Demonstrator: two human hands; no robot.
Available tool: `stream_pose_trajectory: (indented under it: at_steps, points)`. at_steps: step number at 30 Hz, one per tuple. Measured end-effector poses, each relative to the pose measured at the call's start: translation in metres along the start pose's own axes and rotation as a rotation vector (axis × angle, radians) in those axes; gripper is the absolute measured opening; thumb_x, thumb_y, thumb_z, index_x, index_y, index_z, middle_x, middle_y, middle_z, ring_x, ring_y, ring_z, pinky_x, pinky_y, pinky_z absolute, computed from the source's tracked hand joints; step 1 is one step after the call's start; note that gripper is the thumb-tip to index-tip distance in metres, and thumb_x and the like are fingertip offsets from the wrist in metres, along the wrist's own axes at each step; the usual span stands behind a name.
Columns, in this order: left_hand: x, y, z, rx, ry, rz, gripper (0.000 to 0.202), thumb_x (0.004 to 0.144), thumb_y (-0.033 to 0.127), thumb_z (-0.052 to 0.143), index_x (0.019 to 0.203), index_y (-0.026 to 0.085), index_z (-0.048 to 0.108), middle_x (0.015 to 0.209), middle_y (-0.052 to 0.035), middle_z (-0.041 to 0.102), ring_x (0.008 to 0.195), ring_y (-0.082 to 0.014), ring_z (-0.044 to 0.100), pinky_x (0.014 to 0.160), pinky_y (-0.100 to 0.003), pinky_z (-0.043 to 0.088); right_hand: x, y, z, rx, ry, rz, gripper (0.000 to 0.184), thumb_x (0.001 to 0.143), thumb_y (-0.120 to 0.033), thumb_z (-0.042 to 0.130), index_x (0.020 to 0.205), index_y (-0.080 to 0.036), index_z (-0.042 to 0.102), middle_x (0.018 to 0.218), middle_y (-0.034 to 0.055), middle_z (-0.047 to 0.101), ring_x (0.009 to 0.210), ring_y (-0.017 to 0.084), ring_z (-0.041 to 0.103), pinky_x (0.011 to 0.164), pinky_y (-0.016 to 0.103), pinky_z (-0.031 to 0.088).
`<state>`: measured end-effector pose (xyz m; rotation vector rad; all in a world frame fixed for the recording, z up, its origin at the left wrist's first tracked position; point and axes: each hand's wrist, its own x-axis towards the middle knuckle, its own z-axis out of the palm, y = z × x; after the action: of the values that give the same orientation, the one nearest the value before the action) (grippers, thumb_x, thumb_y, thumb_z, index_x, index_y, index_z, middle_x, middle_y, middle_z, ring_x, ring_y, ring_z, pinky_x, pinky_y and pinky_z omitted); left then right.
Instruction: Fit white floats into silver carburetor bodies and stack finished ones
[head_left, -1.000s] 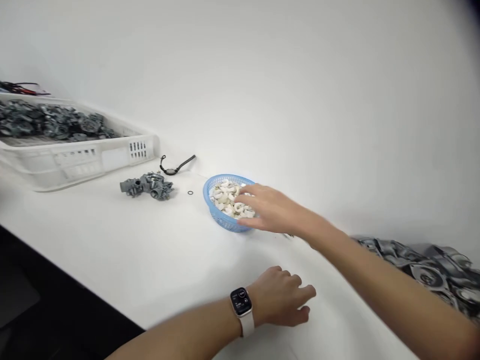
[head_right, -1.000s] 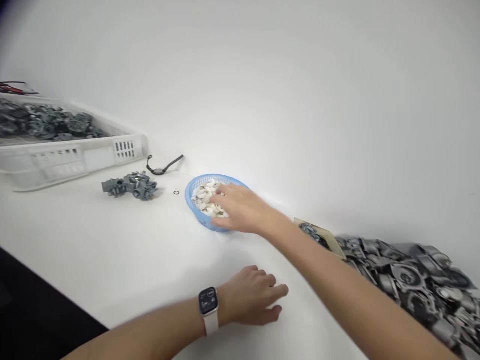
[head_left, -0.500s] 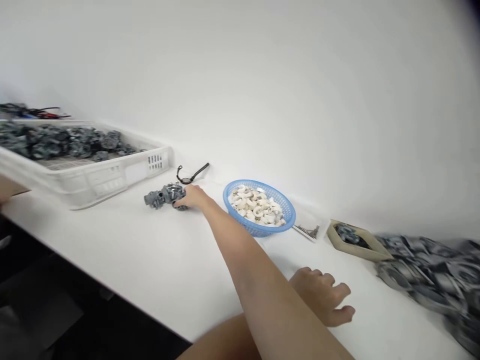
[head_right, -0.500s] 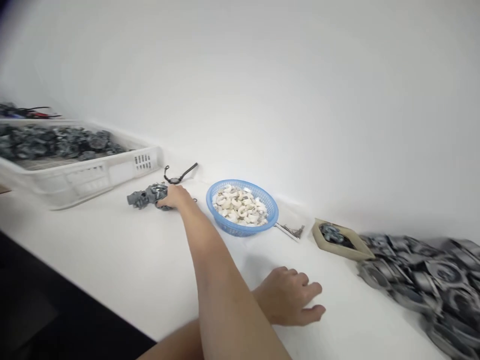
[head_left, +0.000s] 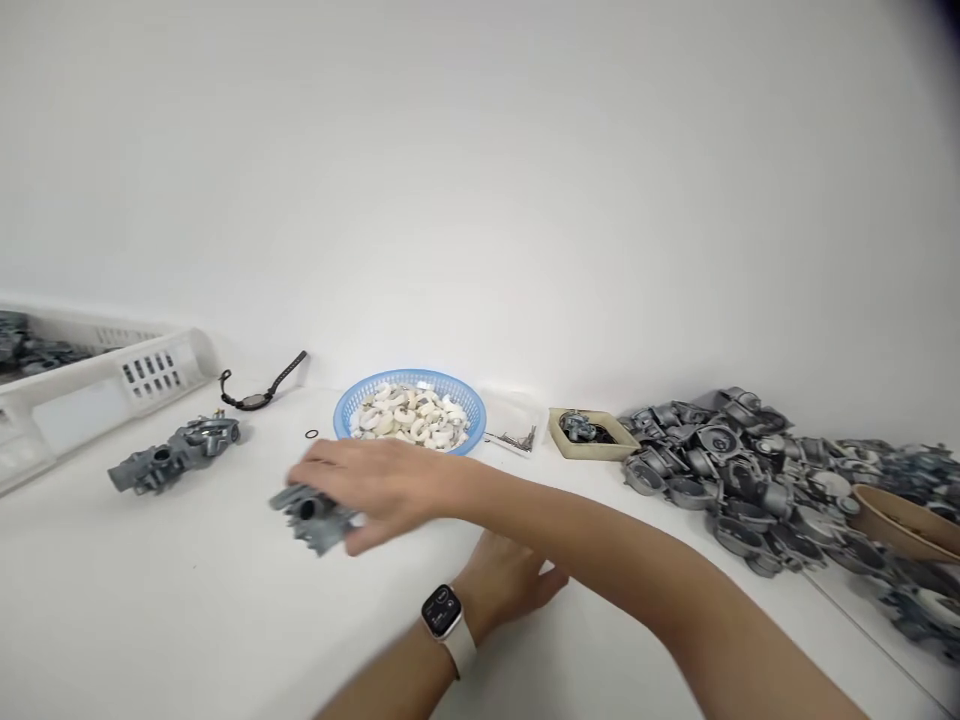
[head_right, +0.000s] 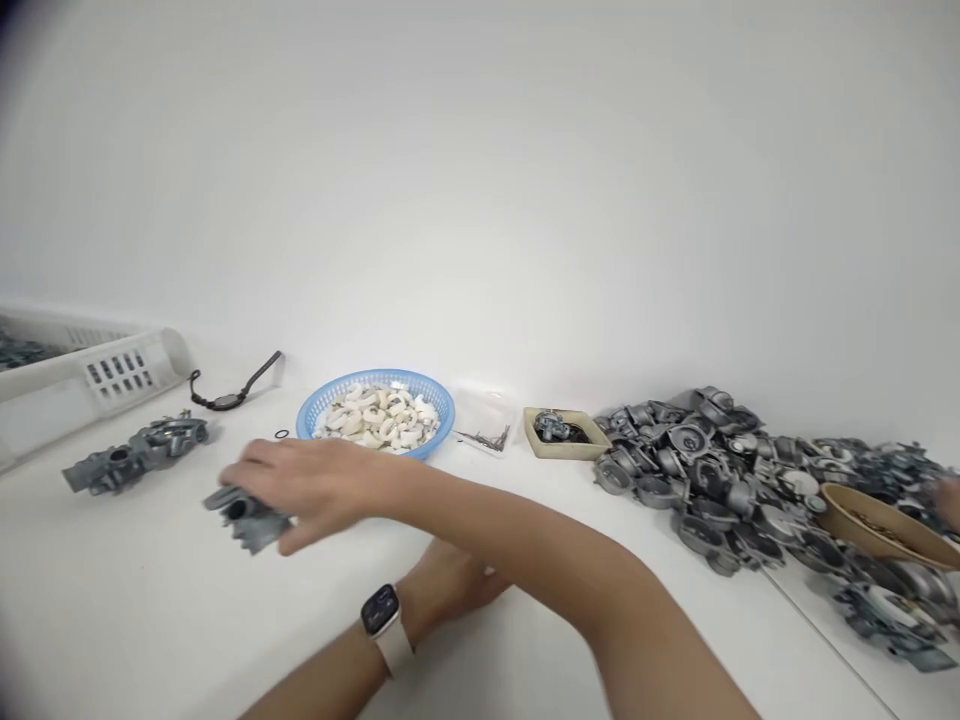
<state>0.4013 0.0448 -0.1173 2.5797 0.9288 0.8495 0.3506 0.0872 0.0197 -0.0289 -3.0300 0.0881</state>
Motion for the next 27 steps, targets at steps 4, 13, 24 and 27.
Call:
stream_pose_trajectory:
  at_steps: [4, 13, 24, 27]
  points:
    - [0.000, 0.010, 0.009, 0.038, 0.001, -0.004, 0.036, 0.094, 0.037, 0.055, 0.126, 0.020, 0.056, 0.118, -0.0124, 0.067, 0.110, -0.0316, 0.063, 0.090, -0.045, 0.052, -0.153, -0.011, -0.024, 0.252, 0.217, 0.402, 0.067, 0.078, -0.020, 0.072, 0.139, -0.024, 0.044, 0.132, 0.0078, 0.053, 0.122, 0.022, 0.052, 0.100, 0.034, 0.050]
    - [0.000, 0.037, 0.028, 0.083, 0.018, 0.003, 0.034, 0.083, 0.044, 0.065, 0.110, 0.024, 0.056, 0.094, -0.0031, 0.066, 0.080, -0.0226, 0.066, 0.073, -0.035, 0.052, -0.330, -0.018, 0.042, 0.484, 0.321, 0.976, 0.059, 0.072, -0.022, 0.072, 0.129, -0.028, 0.054, 0.128, 0.0058, 0.055, 0.118, 0.024, 0.057, 0.104, 0.039, 0.052]
    - [0.008, 0.011, 0.009, -0.226, -0.104, -0.249, 0.090, 0.062, 0.043, 0.089, 0.139, 0.027, 0.046, 0.131, -0.0060, 0.061, 0.117, -0.0293, 0.060, 0.100, -0.042, 0.047, -0.317, -0.039, 0.067, 0.789, 0.417, 0.868, 0.068, 0.065, -0.015, 0.075, 0.129, -0.030, 0.055, 0.126, 0.0025, 0.054, 0.117, 0.023, 0.056, 0.104, 0.034, 0.050]
    - [0.011, 0.011, 0.008, -0.237, -0.100, -0.232, 0.076, 0.060, 0.039, 0.089, 0.128, 0.028, 0.055, 0.120, -0.0012, 0.066, 0.108, -0.0260, 0.063, 0.097, -0.039, 0.048, -0.318, -0.040, 0.070, 0.776, 0.400, 0.885, 0.068, 0.068, -0.015, 0.073, 0.131, -0.030, 0.053, 0.130, 0.0037, 0.051, 0.120, 0.024, 0.054, 0.102, 0.034, 0.050]
